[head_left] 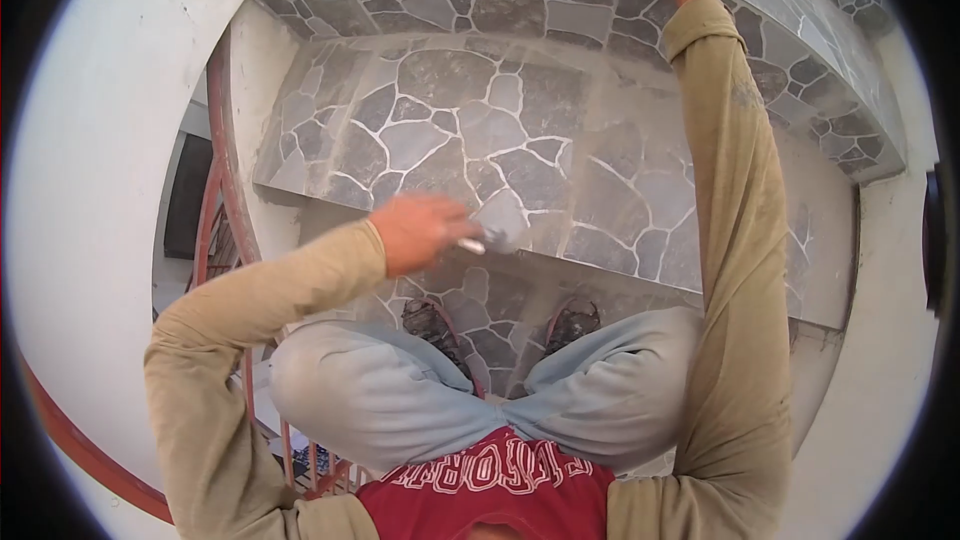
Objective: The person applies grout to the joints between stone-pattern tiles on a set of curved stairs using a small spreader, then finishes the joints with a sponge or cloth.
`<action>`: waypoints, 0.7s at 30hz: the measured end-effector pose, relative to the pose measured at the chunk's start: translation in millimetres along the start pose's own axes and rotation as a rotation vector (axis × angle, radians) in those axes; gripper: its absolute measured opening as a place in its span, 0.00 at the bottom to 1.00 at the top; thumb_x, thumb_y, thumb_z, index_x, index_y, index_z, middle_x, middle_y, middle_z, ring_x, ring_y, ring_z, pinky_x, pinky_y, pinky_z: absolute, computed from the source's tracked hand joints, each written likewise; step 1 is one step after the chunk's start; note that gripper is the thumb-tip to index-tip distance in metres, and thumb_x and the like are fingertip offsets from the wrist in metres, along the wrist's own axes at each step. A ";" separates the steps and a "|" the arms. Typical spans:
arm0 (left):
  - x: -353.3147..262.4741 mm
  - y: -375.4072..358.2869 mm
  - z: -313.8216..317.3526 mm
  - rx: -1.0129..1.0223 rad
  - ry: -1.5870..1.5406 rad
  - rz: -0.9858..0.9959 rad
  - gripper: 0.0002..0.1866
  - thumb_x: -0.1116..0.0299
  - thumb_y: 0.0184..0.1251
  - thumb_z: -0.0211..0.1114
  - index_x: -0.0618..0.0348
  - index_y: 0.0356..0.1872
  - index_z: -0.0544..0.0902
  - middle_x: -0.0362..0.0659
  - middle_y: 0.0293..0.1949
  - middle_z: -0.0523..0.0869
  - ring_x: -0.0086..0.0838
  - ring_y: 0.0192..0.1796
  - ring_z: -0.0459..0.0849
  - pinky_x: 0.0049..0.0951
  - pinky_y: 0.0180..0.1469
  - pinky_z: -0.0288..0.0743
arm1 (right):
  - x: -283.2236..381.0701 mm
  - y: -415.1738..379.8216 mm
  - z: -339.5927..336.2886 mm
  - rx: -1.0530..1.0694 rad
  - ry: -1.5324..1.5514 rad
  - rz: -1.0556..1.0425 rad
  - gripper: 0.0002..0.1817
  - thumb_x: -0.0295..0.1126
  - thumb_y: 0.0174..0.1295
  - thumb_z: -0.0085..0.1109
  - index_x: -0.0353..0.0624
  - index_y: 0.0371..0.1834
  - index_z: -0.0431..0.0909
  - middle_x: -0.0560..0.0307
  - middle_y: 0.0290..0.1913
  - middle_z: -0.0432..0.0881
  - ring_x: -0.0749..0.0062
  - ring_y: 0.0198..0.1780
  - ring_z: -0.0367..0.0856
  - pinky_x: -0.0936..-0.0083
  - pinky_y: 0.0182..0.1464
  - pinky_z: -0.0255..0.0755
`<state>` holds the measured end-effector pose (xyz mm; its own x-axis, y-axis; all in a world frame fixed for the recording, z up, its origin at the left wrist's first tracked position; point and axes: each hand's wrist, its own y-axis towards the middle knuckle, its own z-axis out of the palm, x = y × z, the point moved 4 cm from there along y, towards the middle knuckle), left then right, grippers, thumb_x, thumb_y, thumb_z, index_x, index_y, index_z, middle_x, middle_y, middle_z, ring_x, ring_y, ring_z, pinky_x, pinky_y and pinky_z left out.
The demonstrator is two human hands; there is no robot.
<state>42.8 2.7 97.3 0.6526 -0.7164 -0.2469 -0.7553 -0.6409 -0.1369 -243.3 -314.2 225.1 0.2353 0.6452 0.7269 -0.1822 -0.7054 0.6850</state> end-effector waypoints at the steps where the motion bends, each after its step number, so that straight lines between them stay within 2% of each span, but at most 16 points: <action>1: 10.1 2.5 -6.9 0.017 0.015 -0.037 0.29 0.77 0.54 0.65 0.45 0.61 0.81 0.42 0.48 0.84 0.42 0.54 0.84 0.45 0.55 0.79 | 2.2 -1.0 1.8 0.012 0.003 -0.004 0.10 0.31 0.62 0.57 0.35 0.36 0.82 0.57 0.30 0.83 0.75 0.35 0.78 0.71 0.40 0.72; 3: 43.2 39.2 -27.7 -0.035 0.099 -0.186 0.26 0.76 0.58 0.62 0.45 0.60 0.82 0.45 0.50 0.84 0.44 0.55 0.84 0.47 0.54 0.80 | 7.0 -4.5 1.1 0.014 -0.056 0.066 0.09 0.31 0.62 0.57 0.36 0.37 0.82 0.58 0.31 0.83 0.75 0.36 0.78 0.72 0.41 0.72; 4: 58.3 62.8 -34.6 -0.296 0.096 -0.136 0.21 0.78 0.59 0.62 0.50 0.55 0.82 0.47 0.45 0.84 0.48 0.51 0.84 0.47 0.50 0.80 | 10.6 -5.4 2.1 0.025 -0.049 0.056 0.09 0.31 0.62 0.57 0.36 0.37 0.82 0.58 0.31 0.83 0.75 0.36 0.78 0.72 0.41 0.72; 5: 74.8 94.2 -40.6 -0.299 0.078 -0.234 0.14 0.75 0.64 0.60 0.52 0.50 0.83 0.48 0.44 0.85 0.48 0.52 0.84 0.46 0.50 0.80 | 11.7 -7.1 2.0 0.030 -0.045 0.068 0.10 0.31 0.62 0.57 0.36 0.38 0.82 0.58 0.32 0.83 0.75 0.36 0.78 0.73 0.41 0.72; 6: 86.7 129.3 -49.2 -0.217 0.092 -0.332 0.11 0.73 0.65 0.60 0.53 0.48 0.83 0.49 0.46 0.84 0.48 0.53 0.83 0.47 0.51 0.80 | 13.4 -8.8 2.6 0.034 -0.043 0.081 0.10 0.31 0.62 0.57 0.36 0.39 0.82 0.59 0.32 0.83 0.75 0.36 0.78 0.73 0.41 0.72; 7: 96.2 160.6 -51.9 -0.206 0.192 -0.282 0.15 0.72 0.64 0.62 0.50 0.52 0.83 0.50 0.48 0.84 0.47 0.56 0.83 0.47 0.53 0.80 | 17.8 -10.1 2.2 -0.010 -0.080 0.059 0.10 0.30 0.61 0.57 0.36 0.39 0.83 0.59 0.32 0.84 0.76 0.36 0.78 0.74 0.41 0.72; 9: 114.7 222.2 -38.9 -0.094 0.018 -0.448 0.20 0.70 0.62 0.65 0.48 0.57 0.82 0.50 0.49 0.84 0.48 0.58 0.83 0.45 0.55 0.80 | 18.0 -8.2 1.5 0.026 -0.072 0.074 0.10 0.30 0.60 0.57 0.36 0.39 0.83 0.58 0.33 0.84 0.75 0.37 0.78 0.73 0.42 0.72; 10: 107.3 231.0 -27.0 -0.096 0.008 -0.441 0.20 0.70 0.62 0.65 0.48 0.57 0.82 0.50 0.49 0.84 0.48 0.58 0.83 0.45 0.55 0.80 | 15.3 -8.3 -0.4 0.052 -0.063 0.100 0.10 0.30 0.59 0.58 0.36 0.39 0.83 0.58 0.33 0.84 0.75 0.37 0.79 0.73 0.42 0.72; 12: 68.7 240.5 -10.3 -0.135 0.137 -0.182 0.26 0.71 0.60 0.68 0.45 0.62 0.81 0.50 0.49 0.83 0.48 0.58 0.83 0.44 0.58 0.80 | 11.8 -2.8 -2.7 0.073 -0.107 0.133 0.10 0.30 0.59 0.59 0.36 0.39 0.83 0.58 0.33 0.84 0.74 0.37 0.79 0.73 0.43 0.73; 14: 31.5 210.3 4.8 -0.135 0.104 -0.097 0.29 0.72 0.55 0.71 0.43 0.61 0.82 0.49 0.50 0.82 0.48 0.58 0.82 0.45 0.58 0.79 | 8.0 -7.3 -6.5 0.089 -0.146 0.177 0.10 0.31 0.58 0.59 0.36 0.39 0.83 0.57 0.32 0.84 0.74 0.38 0.79 0.73 0.44 0.73; 16: 7.3 163.3 19.1 -0.049 0.017 0.051 0.31 0.73 0.53 0.72 0.39 0.61 0.82 0.48 0.51 0.81 0.48 0.59 0.81 0.46 0.58 0.79 | 16.7 -8.7 -4.5 0.033 -0.124 0.036 0.10 0.31 0.58 0.60 0.36 0.38 0.83 0.58 0.32 0.84 0.73 0.37 0.79 0.72 0.44 0.73; 18: -11.3 100.8 24.7 -0.046 -0.016 0.183 0.27 0.70 0.56 0.68 0.38 0.60 0.83 0.45 0.49 0.82 0.43 0.55 0.82 0.45 0.55 0.79 | 24.1 -12.0 -3.3 0.022 -0.118 0.051 0.11 0.32 0.58 0.60 0.36 0.38 0.83 0.58 0.32 0.84 0.73 0.38 0.79 0.72 0.44 0.73; 21: -18.5 19.3 32.7 -0.049 0.013 0.223 0.30 0.69 0.52 0.71 0.35 0.61 0.82 0.41 0.47 0.81 0.38 0.53 0.81 0.41 0.51 0.78 | 21.3 -10.4 -2.2 0.025 -0.109 0.062 0.11 0.32 0.58 0.61 0.36 0.38 0.83 0.58 0.33 0.84 0.73 0.38 0.79 0.72 0.43 0.73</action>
<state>14.3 12.6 67.8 0.4706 -0.8452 -0.2532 -0.8775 -0.4785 -0.0338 -238.5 -292.4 233.6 0.3273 0.5651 0.7573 -0.1760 -0.7510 0.6365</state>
